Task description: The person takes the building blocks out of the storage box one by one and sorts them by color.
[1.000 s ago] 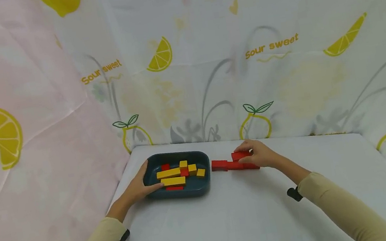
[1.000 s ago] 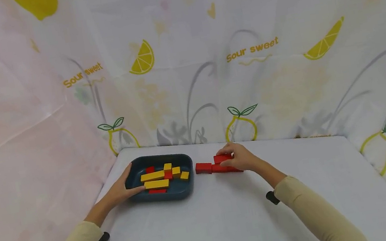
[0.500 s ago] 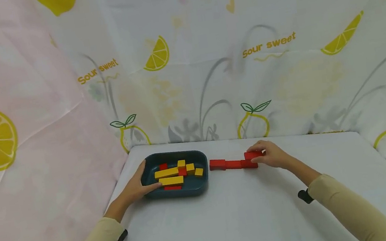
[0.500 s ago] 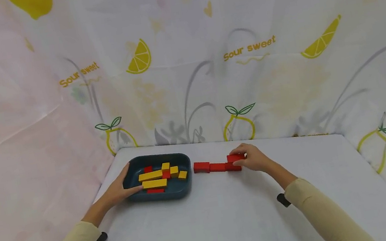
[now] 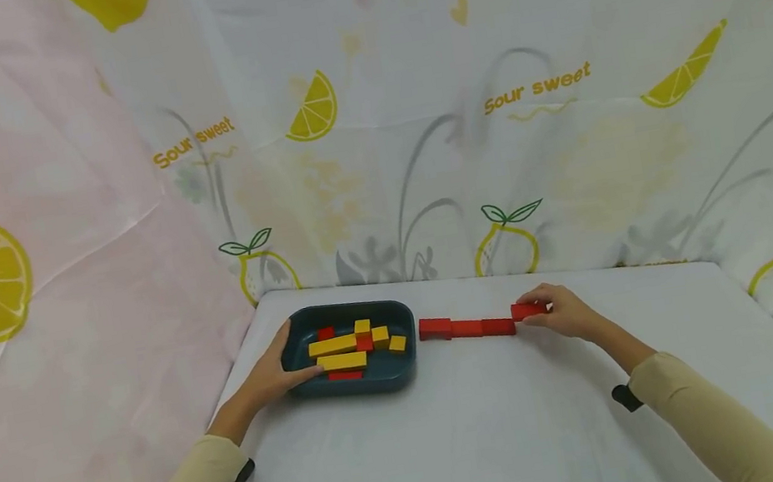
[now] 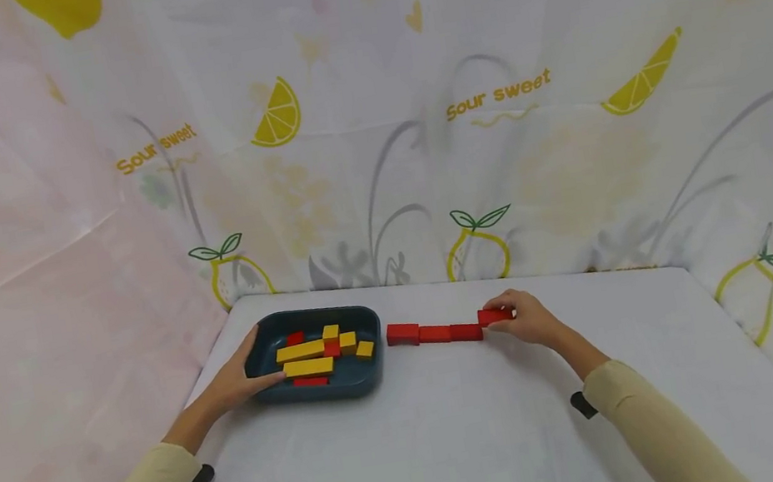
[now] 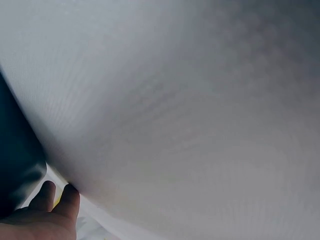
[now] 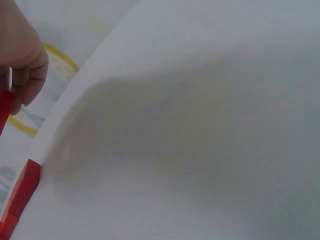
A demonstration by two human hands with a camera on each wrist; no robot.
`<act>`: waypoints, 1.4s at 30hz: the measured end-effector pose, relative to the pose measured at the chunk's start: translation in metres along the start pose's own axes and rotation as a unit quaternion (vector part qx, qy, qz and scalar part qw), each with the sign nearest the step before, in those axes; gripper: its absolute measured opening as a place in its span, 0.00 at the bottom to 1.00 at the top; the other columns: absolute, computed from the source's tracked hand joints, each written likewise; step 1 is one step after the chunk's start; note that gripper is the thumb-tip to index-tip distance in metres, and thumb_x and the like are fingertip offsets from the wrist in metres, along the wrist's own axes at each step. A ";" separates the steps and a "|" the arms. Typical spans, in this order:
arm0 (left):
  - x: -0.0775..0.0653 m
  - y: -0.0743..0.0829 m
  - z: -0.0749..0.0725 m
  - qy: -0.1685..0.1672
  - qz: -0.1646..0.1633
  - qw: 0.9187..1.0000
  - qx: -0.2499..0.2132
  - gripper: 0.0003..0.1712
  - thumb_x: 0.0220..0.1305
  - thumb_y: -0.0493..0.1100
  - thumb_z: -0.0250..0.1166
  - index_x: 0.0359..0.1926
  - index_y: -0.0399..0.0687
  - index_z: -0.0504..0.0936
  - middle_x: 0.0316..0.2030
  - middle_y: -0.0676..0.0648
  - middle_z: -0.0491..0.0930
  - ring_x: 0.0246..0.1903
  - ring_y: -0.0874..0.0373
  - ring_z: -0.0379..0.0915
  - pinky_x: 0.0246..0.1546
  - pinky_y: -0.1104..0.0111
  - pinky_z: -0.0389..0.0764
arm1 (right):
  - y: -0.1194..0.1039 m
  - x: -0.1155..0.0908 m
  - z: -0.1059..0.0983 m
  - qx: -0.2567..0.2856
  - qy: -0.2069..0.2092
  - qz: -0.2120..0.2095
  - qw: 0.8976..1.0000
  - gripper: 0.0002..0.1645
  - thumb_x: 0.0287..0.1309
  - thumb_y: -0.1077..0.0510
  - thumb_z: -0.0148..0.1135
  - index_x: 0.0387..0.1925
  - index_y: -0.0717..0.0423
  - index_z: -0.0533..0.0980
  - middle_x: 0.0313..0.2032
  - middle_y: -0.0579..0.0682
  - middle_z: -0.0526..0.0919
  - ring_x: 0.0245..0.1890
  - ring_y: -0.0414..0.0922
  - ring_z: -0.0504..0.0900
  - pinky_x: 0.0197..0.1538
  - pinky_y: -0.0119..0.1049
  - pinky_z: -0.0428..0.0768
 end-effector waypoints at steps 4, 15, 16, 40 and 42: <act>0.001 -0.001 0.000 0.001 0.000 1.000 -0.002 0.71 0.52 0.67 0.71 0.79 0.50 0.33 0.78 0.35 0.39 0.71 0.35 0.48 0.69 0.35 0.53 | 0.012 0.000 0.003 -0.004 -0.008 0.025 1.000 0.21 0.59 0.60 0.67 0.55 0.59 0.80 0.50 0.59 0.80 0.48 0.53 0.74 0.44 0.38 0.78; 0.002 0.001 -0.001 0.002 -0.002 1.000 0.004 0.70 0.53 0.65 0.71 0.79 0.49 0.33 0.78 0.35 0.39 0.71 0.35 0.48 0.70 0.36 0.52 | 0.034 0.001 0.009 -0.017 -0.029 0.055 0.998 0.22 0.60 0.59 0.67 0.56 0.57 0.79 0.51 0.58 0.79 0.49 0.54 0.73 0.47 0.41 0.79; 0.002 0.002 -0.001 0.002 -0.002 1.000 0.004 0.70 0.53 0.65 0.71 0.79 0.49 0.33 0.78 0.35 0.39 0.71 0.35 0.48 0.70 0.36 0.52 | 0.036 0.001 0.010 -0.016 -0.033 0.059 0.998 0.23 0.59 0.58 0.67 0.56 0.57 0.79 0.51 0.58 0.79 0.48 0.54 0.73 0.46 0.41 0.79; 0.002 0.003 0.000 0.007 0.001 1.000 0.002 0.69 0.53 0.64 0.72 0.79 0.50 0.34 0.78 0.36 0.39 0.72 0.36 0.48 0.70 0.36 0.53 | 0.054 0.007 0.027 0.039 -0.054 0.120 0.991 0.27 0.60 0.54 0.67 0.60 0.58 0.77 0.59 0.62 0.75 0.57 0.58 0.70 0.60 0.55 0.75; 0.001 0.003 0.000 0.005 0.001 1.000 0.002 0.69 0.53 0.64 0.72 0.79 0.50 0.33 0.78 0.36 0.39 0.71 0.36 0.49 0.70 0.36 0.54 | 0.055 0.007 0.028 0.043 -0.060 0.127 0.989 0.28 0.60 0.54 0.67 0.60 0.59 0.76 0.61 0.63 0.74 0.58 0.59 0.69 0.61 0.56 0.74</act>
Point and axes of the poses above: each hand's wrist, its own x-axis towards the middle knuckle, its own z-axis out of the palm, y = z × x, the point moved 8 cm from there along x, towards the middle knuckle
